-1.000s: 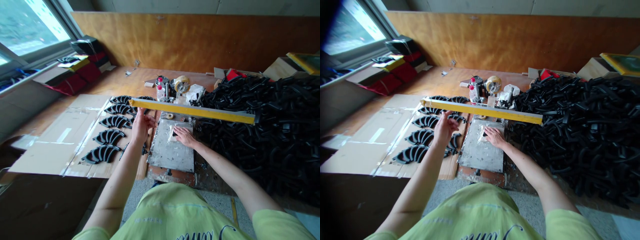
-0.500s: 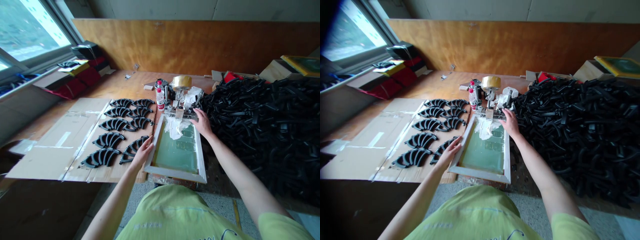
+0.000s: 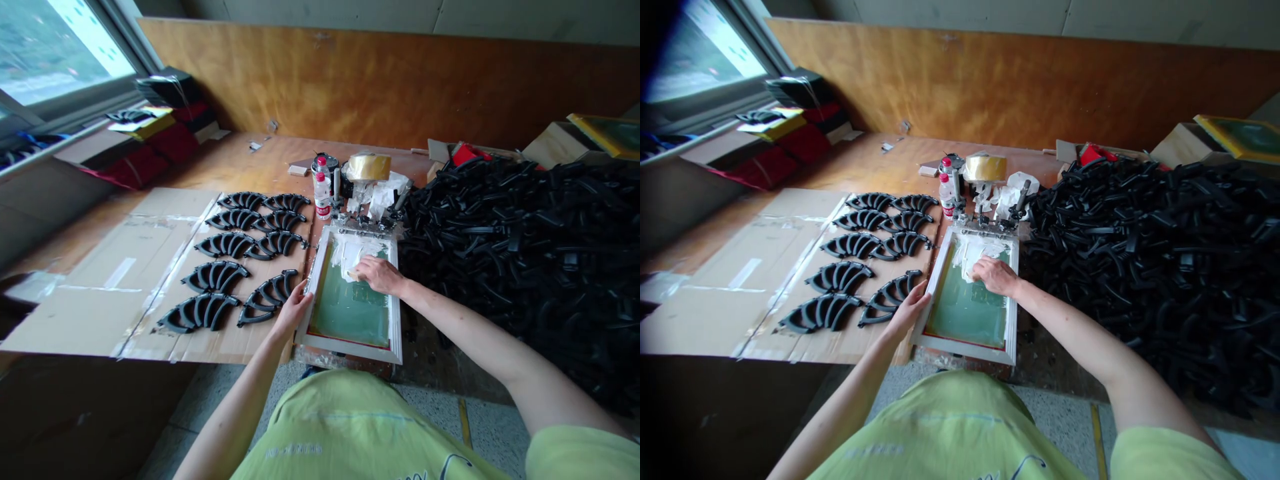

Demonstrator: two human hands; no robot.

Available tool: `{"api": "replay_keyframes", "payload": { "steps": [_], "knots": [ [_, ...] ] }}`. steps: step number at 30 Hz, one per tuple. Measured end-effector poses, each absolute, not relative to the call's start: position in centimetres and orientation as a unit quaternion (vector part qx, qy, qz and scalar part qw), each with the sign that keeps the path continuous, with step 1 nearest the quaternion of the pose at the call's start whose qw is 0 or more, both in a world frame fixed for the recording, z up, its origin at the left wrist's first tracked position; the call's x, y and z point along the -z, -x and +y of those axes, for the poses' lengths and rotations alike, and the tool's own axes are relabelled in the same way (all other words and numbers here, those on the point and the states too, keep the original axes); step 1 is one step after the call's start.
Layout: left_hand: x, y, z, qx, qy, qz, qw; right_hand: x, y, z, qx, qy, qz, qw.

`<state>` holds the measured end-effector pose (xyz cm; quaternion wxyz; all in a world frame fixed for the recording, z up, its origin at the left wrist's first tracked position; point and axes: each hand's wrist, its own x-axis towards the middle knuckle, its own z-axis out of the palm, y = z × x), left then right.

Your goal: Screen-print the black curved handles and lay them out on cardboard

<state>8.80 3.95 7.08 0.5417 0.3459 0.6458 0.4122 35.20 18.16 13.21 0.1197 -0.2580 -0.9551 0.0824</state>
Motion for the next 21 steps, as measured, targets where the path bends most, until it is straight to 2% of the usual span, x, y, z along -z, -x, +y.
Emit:
{"api": "replay_keyframes", "payload": {
  "steps": [3,8,12,16,21],
  "knots": [
    [-7.0,-8.8,3.9,-0.419,-0.345,0.641,0.543,-13.6,-35.2,18.9,-0.113,0.252,-0.952,0.13],
    [-7.2,-8.8,3.9,-0.417,-0.341,0.645,0.541,-12.0,-34.8,17.5,-0.065,0.305,-0.927,0.208],
    [-8.0,-9.0,3.9,-0.421,-0.334,0.636,0.553,-11.9,-35.6,16.5,-0.101,0.261,-0.94,0.195],
    [-10.5,-9.1,3.7,-0.407,-0.344,0.642,0.552,-14.4,-34.1,20.3,-0.136,0.36,-0.897,0.217],
    [-16.1,-8.8,4.2,-0.435,-0.381,0.624,0.526,-17.1,-34.9,26.1,-0.083,0.505,-0.82,0.256]
  ]
}}
